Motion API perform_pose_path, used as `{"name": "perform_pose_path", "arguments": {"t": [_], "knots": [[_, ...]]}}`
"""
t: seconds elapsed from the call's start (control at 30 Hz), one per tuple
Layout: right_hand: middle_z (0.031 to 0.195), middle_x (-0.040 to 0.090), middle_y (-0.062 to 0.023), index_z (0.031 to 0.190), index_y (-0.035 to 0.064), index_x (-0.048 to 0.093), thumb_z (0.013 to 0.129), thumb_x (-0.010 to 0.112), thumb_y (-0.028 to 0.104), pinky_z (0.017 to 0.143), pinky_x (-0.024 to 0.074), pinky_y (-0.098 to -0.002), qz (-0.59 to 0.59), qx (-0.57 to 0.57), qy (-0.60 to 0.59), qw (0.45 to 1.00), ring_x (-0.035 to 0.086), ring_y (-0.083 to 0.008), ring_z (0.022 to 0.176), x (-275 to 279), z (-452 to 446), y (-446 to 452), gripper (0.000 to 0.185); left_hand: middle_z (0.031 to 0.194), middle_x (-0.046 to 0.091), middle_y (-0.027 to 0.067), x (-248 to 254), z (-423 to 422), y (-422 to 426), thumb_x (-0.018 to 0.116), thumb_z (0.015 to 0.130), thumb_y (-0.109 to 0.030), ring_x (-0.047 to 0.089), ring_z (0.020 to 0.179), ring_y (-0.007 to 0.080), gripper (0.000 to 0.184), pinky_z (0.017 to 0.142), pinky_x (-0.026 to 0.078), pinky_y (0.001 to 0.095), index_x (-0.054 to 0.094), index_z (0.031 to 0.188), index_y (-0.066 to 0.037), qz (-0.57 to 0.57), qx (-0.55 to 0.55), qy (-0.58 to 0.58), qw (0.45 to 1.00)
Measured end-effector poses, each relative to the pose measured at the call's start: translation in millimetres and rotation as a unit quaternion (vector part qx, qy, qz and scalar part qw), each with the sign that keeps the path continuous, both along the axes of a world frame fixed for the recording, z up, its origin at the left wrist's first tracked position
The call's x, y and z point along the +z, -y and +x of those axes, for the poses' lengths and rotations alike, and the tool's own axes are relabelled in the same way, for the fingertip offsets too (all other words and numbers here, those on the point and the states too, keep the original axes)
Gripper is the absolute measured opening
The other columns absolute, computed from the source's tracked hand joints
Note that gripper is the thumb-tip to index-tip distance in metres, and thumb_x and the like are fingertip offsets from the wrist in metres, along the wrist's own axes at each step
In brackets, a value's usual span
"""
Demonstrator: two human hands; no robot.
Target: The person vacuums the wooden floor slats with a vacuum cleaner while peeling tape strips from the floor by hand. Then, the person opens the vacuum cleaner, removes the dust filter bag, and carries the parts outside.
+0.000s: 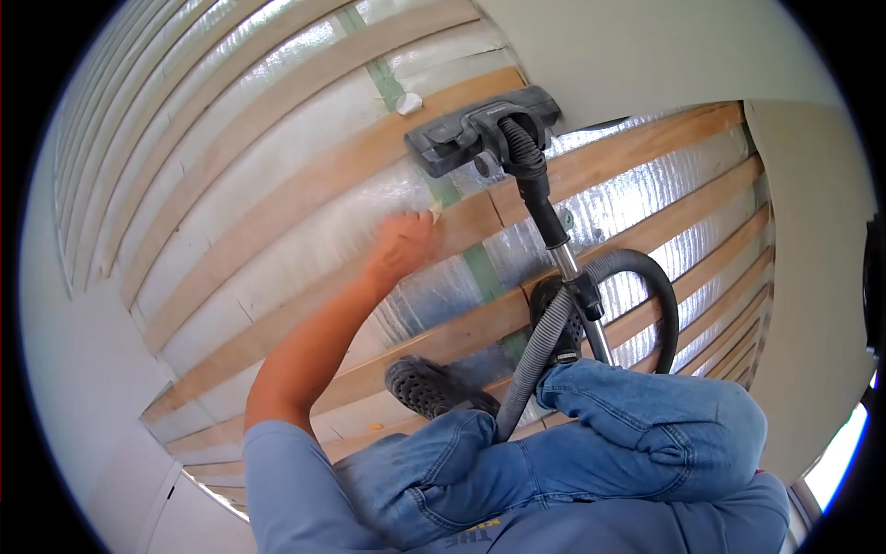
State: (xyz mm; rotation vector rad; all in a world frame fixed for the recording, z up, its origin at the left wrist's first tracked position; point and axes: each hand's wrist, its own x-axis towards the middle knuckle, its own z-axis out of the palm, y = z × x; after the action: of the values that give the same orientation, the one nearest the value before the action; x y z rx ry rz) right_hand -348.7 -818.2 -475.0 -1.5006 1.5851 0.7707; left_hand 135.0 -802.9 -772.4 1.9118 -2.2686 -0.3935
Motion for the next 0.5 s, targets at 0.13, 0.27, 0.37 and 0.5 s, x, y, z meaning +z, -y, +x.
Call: {"name": "perform_pose_path", "arguments": {"t": [0.13, 0.27, 0.37, 0.5], "knots": [[0.095, 0.068, -0.0235, 0.135, 0.015, 0.05, 0.086, 0.068, 0.025, 0.078, 0.0519, -0.0416, 0.009, -0.004, -0.01, 1.0, 0.068, -0.0394, 0.089, 10.8, -8.7, -2.7, 0.054, 0.078, 0.066, 0.0167, 37.1, 61.8, 34.7, 0.062, 0.083, -0.015, 0.067, 0.07, 0.0353, 0.011, 0.062, 0.054, 0.0459, 0.058, 0.083, -0.005, -0.037, 0.134, 0.064, 0.988], [0.095, 0.068, -0.0235, 0.135, 0.0148, 0.05, 0.086, 0.068, 0.025, 0.078, 0.0519, -0.0416, 0.008, -0.002, -0.012, 1.0, 0.068, -0.0392, 0.089, 19.2, -11.8, 2.7, 0.053, 0.072, 0.065, 0.0134, 66.6, 112.0, 67.0, 0.062, 0.086, -0.016, 0.066, 0.066, 0.0328, 0.012, 0.058, 0.054, 0.0445, 0.058, 0.081, -0.006, -0.103, 0.247, 0.095, 0.959], [0.094, 0.068, -0.0235, 0.134, 0.0146, 0.05, 0.086, 0.069, 0.025, 0.078, 0.0518, -0.0415, 0.002, -0.005, -0.015, 1.0, 0.068, -0.039, 0.089, 17.8, -13.6, 1.9, 0.053, 0.076, 0.065, 0.0102, 76.6, 120.1, 97.4, 0.063, 0.089, -0.016, 0.066, 0.07, 0.0304, 0.012, 0.061, 0.054, 0.0419, 0.058, 0.083, -0.007, -0.157, 0.249, 0.073, 0.953], [0.094, 0.068, -0.0235, 0.134, 0.0144, 0.051, 0.086, 0.069, 0.024, 0.078, 0.0518, -0.0415, 0.003, -0.009, -0.022, 1.0, 0.068, -0.0388, 0.088, 21.3, -13.5, 2.1, 0.052, 0.082, 0.065, 0.0089, 56.2, 97.1, 126.4, 0.063, 0.089, -0.015, 0.066, 0.08, 0.0285, 0.008, 0.069, 0.054, 0.0408, 0.06, 0.087, -0.007, -0.172, 0.183, 0.009, 0.968]]}}
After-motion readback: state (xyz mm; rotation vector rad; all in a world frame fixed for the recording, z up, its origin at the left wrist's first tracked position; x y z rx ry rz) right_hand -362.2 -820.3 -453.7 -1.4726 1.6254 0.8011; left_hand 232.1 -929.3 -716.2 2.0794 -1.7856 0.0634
